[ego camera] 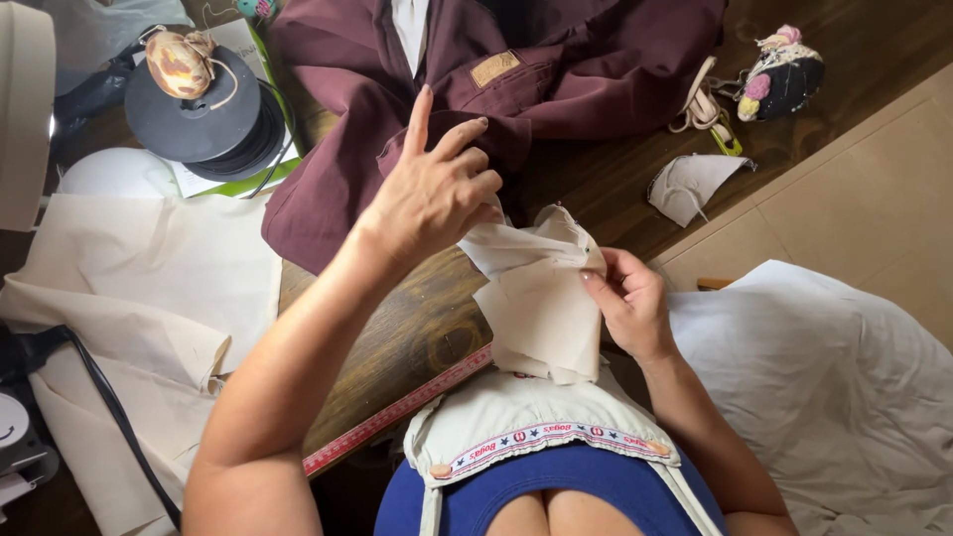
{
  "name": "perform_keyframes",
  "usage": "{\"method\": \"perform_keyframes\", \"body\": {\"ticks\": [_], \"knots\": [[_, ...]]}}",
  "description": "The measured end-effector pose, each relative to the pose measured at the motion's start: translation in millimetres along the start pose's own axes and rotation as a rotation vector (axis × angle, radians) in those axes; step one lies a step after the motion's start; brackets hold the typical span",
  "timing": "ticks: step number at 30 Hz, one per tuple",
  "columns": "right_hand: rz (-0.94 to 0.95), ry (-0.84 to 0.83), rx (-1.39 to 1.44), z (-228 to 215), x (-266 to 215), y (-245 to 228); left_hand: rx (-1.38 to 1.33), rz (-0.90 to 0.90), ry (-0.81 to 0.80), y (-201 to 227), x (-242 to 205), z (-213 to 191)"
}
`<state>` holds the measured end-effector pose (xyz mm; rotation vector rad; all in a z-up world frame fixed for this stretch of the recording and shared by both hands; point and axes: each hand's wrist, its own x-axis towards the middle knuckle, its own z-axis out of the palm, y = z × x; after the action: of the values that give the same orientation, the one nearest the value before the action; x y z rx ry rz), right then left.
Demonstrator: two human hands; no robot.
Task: Pinning a white fabric piece to a maroon garment on a wooden table.
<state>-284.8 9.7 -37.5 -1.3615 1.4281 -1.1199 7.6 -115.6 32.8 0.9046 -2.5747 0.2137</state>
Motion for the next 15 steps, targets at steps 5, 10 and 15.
{"method": "perform_keyframes", "body": {"ticks": [5,10,15], "knots": [[-0.003,-0.001,-0.064,-14.6,19.4,-8.0,-0.017,0.001,-0.106,-31.5,8.6,-17.2],[0.092,-0.229,0.051,-40.3,37.4,-6.5,-0.201,-0.014,0.242,-39.3,51.1,-51.1],[0.119,-0.291,0.277,-62.2,47.3,-8.1,-0.186,-0.088,0.369,-48.8,116.6,-51.9]]}}
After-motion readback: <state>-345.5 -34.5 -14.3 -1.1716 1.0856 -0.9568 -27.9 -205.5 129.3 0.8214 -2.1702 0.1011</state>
